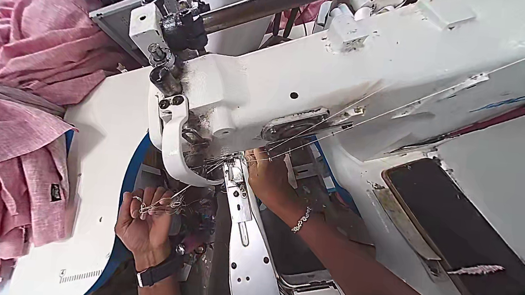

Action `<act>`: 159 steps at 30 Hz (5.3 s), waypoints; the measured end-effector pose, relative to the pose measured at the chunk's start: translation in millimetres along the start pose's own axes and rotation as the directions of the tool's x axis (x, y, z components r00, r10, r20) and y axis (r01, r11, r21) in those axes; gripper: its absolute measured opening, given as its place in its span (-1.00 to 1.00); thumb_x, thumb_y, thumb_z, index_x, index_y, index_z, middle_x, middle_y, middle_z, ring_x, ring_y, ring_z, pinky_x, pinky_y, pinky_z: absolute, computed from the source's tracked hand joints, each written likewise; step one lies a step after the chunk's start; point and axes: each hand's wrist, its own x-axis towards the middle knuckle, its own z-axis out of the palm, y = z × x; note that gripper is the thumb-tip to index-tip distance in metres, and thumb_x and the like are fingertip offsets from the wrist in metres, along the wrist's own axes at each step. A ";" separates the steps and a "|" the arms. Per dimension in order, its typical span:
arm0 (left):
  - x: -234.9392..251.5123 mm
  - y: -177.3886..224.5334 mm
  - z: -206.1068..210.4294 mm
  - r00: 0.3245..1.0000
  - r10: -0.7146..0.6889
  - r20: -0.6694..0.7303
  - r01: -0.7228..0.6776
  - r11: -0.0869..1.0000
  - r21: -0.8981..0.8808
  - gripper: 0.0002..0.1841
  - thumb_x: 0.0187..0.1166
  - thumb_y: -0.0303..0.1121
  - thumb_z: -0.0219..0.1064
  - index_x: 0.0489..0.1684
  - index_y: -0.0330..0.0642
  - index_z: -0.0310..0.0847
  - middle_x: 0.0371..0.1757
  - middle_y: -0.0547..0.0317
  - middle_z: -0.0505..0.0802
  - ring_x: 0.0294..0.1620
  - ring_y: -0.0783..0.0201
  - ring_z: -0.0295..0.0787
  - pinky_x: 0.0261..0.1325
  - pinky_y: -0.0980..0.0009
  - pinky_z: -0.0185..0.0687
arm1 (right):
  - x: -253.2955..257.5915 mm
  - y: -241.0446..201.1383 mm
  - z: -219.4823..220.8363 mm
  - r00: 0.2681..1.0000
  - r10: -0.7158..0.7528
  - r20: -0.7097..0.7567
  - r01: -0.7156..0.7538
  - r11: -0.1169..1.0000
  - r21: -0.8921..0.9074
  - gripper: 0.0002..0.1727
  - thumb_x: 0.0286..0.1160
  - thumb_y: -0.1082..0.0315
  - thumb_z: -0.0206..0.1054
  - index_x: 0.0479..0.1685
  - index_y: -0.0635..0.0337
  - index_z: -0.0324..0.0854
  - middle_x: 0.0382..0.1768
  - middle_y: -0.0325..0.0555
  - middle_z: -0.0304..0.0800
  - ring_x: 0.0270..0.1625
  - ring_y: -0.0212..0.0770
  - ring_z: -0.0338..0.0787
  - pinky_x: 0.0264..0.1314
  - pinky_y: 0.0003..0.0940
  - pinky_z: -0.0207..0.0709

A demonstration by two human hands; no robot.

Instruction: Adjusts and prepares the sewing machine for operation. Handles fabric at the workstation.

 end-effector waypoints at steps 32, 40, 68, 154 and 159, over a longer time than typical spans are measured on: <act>19.9 -15.3 -16.5 1.000 -0.008 -0.028 0.010 0.999 0.052 -0.72 0.60 -0.29 0.27 -0.46 -0.19 0.83 -0.43 0.13 0.87 -0.24 0.19 0.90 0.09 0.25 0.81 | 13.0 35.3 -2.0 0.952 -0.008 0.305 -0.062 0.973 0.220 -0.68 0.78 0.23 0.11 0.06 0.15 0.77 -0.20 -0.07 0.83 -0.28 -0.27 0.75 -0.11 -0.30 0.63; 15.0 -11.1 -15.1 1.000 -0.026 0.015 0.026 0.999 0.041 -0.78 0.61 -0.34 0.29 -0.32 -0.22 0.84 -0.32 0.10 0.91 -0.10 0.18 0.91 0.20 0.22 0.78 | 15.7 16.2 -19.6 0.895 0.254 0.366 -0.396 0.829 0.395 -0.70 0.83 0.44 -0.03 0.07 0.41 0.63 -0.29 -0.11 0.77 -0.37 -0.38 0.77 -0.17 -0.45 0.70; -102.7 161.4 -27.8 0.975 -0.053 -0.214 0.162 -0.485 0.859 -0.69 0.62 -0.37 0.24 -0.46 -0.42 0.76 -0.59 0.25 0.77 -0.58 0.56 0.61 -0.37 0.42 0.58 | 22.0 6.3 -36.3 0.958 0.269 0.100 -0.260 0.961 -0.094 -0.62 0.59 0.37 0.37 0.23 0.48 0.55 -0.10 0.39 0.75 0.03 0.38 0.78 0.05 0.34 0.55; 180.1 -66.7 35.7 0.866 -0.369 0.338 -0.349 0.037 0.936 -0.78 0.69 -0.42 0.31 -0.08 -0.42 0.83 -0.08 -0.28 0.82 0.04 -0.16 0.78 0.27 -0.12 0.59 | -55.3 -41.9 22.8 0.936 -0.350 -0.046 0.353 0.933 0.067 -0.68 0.59 0.31 0.13 -0.24 0.29 0.79 -0.53 -0.19 0.70 -0.46 -0.39 0.64 -0.30 -0.49 0.52; 185.6 -113.4 -2.1 0.850 -0.491 0.194 -0.062 0.272 0.960 -0.73 0.78 -0.44 0.11 -0.02 -0.51 0.68 -0.28 0.08 0.70 -0.36 0.42 0.47 -0.19 0.45 0.45 | -55.5 -41.2 24.4 0.906 -0.416 -0.078 0.412 0.909 -0.060 -0.68 0.51 0.30 0.16 -0.31 0.25 0.82 -0.57 -0.13 0.73 -0.47 -0.24 0.69 -0.30 -0.33 0.55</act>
